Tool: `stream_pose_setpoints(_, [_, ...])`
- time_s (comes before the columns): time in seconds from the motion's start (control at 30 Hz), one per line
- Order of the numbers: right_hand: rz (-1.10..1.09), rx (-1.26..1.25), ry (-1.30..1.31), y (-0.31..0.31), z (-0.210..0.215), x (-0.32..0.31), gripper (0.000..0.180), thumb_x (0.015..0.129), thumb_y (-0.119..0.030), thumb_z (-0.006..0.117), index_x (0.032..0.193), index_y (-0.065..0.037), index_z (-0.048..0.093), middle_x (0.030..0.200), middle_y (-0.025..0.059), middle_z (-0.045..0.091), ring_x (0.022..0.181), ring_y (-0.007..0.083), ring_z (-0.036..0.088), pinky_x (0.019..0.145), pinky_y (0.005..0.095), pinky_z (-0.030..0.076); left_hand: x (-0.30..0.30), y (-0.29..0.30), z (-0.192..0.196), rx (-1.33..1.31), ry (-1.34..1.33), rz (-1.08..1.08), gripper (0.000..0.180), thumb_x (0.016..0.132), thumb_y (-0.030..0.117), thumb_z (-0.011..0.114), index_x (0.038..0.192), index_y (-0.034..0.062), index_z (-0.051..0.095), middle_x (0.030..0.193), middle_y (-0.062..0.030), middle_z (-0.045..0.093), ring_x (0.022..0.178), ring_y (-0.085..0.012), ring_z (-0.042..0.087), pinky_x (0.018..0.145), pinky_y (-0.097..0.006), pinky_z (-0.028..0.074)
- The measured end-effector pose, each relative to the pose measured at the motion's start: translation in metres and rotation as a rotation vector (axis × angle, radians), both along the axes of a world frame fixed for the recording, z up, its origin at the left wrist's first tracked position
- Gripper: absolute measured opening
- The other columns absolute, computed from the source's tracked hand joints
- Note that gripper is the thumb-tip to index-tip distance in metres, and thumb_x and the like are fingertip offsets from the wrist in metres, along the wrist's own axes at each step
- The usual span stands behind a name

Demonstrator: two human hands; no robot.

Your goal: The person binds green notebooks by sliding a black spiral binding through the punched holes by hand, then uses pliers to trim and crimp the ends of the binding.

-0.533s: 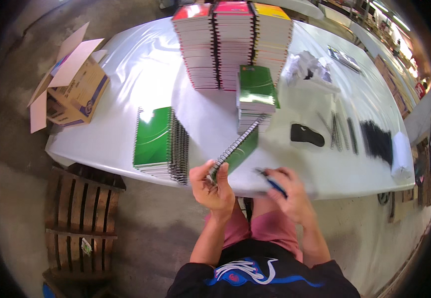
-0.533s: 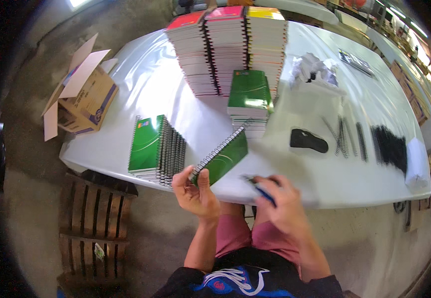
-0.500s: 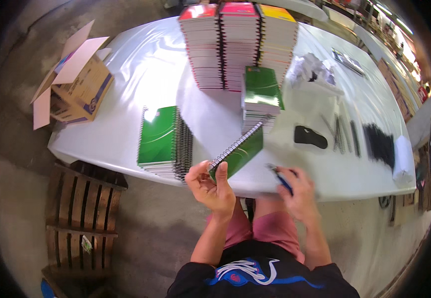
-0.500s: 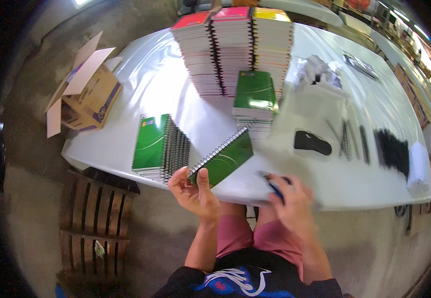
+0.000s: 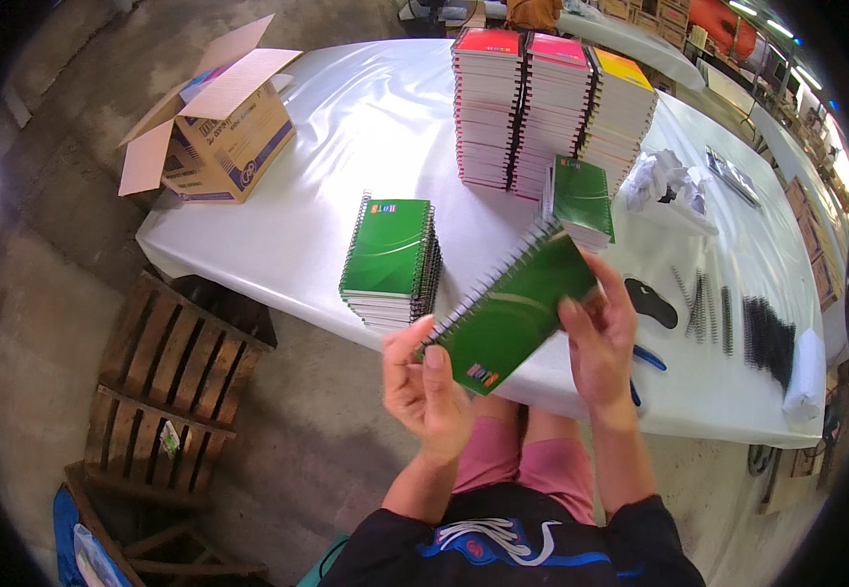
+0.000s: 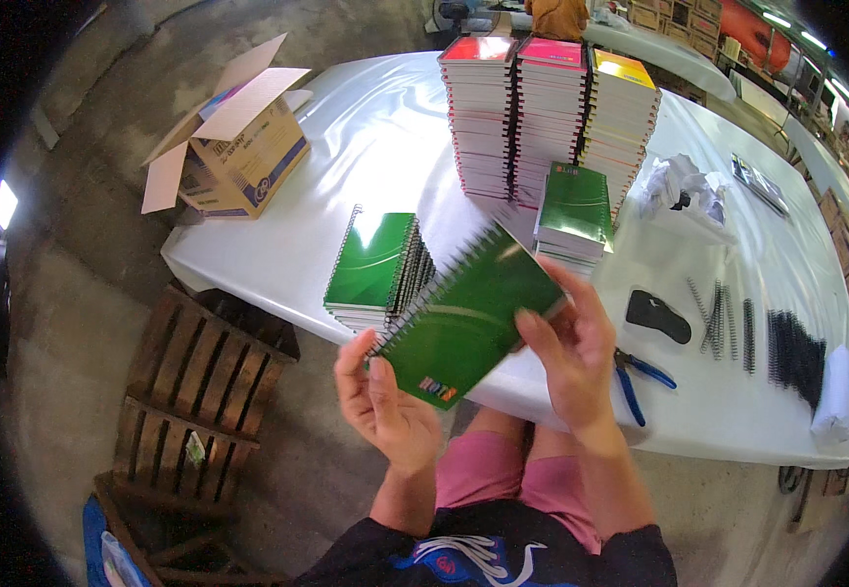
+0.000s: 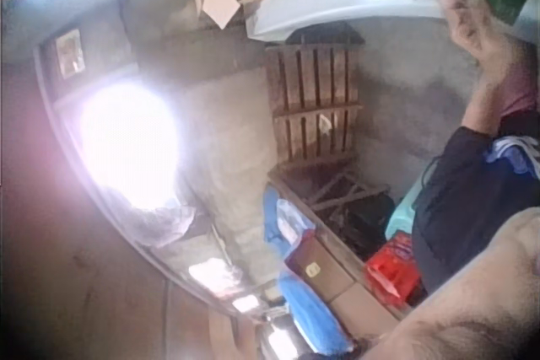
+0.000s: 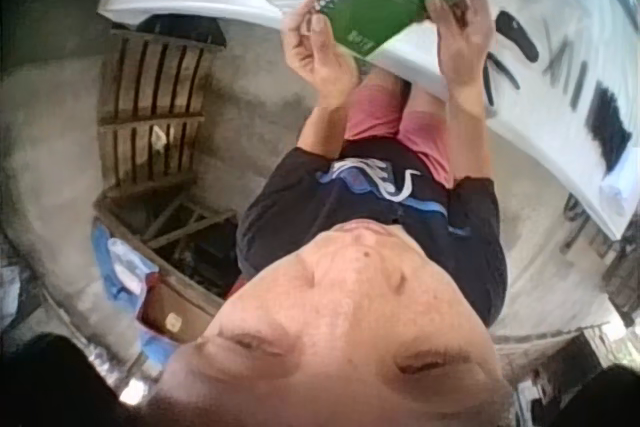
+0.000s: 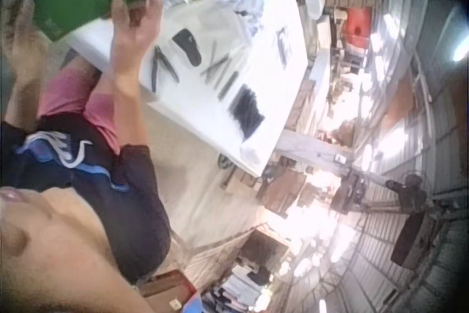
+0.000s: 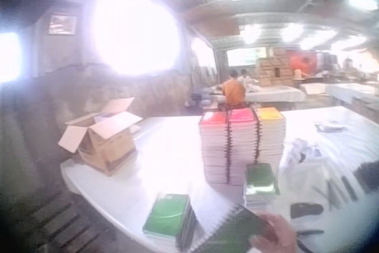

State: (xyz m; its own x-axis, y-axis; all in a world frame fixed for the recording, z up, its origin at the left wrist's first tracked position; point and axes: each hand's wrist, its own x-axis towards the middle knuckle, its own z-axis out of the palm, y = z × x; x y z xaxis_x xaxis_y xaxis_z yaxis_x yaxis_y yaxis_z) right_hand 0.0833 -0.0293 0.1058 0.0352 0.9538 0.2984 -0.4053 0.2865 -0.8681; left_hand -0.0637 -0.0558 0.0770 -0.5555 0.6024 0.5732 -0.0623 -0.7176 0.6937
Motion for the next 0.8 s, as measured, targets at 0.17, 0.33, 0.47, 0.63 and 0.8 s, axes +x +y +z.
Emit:
stream_pose_setpoints(0.17, [0.114,0.048,-0.239,0.074,0.038,-0.039,0.036,0.081,-0.004,0.069,0.116,-0.001,0.06,0.088,0.0044,0.062,0.077,0.0096,0.059,0.066,0.0224,0.049,-0.057,0.028,0.034,-0.219,0.437,0.447,0.025,0.084,0.004,0.06,0.108,-0.0015,0.062,0.095,-0.0099,0.059,0.093,-0.0187,0.052,0.084,-0.031,0.04])
stream_pose_setpoints(0.33, [0.029,0.204,-0.786,0.137,0.01,-0.084,0.036,0.079,-0.018,0.07,0.11,-0.001,0.064,0.096,0.0133,0.062,0.083,0.02,0.061,0.075,0.031,0.049,-0.098,0.067,0.0,-0.407,0.424,0.492,0.02,0.083,0.005,0.059,0.103,0.0041,0.065,0.102,-0.0099,0.057,0.096,-0.0213,0.052,0.086,-0.035,0.04])
stream_pose_setpoints(0.47, [-0.049,0.259,-0.813,0.156,-0.029,-0.099,0.037,0.086,-0.027,0.062,0.116,-0.005,0.063,0.123,0.0138,0.053,0.109,0.0224,0.051,0.091,0.0355,0.042,-0.095,0.088,-0.033,-0.305,0.172,0.286,0.025,0.097,0.021,0.047,0.107,0.0025,0.06,0.11,-0.0108,0.058,0.102,-0.0171,0.053,0.089,-0.029,0.042])
stream_pose_setpoints(0.63, [0.006,0.016,-0.336,0.161,-0.038,-0.129,0.036,0.094,-0.031,0.05,0.11,-0.002,0.064,0.105,0.0151,0.065,0.104,0.0217,0.059,0.09,0.0313,0.044,-0.08,0.097,-0.036,-0.206,0.096,0.308,0.035,0.101,0.031,0.041,0.098,-0.0014,0.052,0.119,-0.0161,0.053,0.1,-0.0172,0.054,0.088,-0.03,0.042])
stream_pose_setpoints(0.8, [-0.003,-0.094,-0.2,0.17,-0.053,-0.14,0.039,0.097,-0.035,0.045,0.102,-0.002,0.067,0.083,0.0072,0.065,0.075,0.0128,0.056,0.07,0.0269,0.045,-0.079,0.108,-0.052,-0.063,0.182,0.445,0.039,0.1,0.037,0.04,0.096,-0.0007,0.05,0.115,-0.0162,0.054,0.1,-0.0187,0.054,0.087,-0.031,0.043])
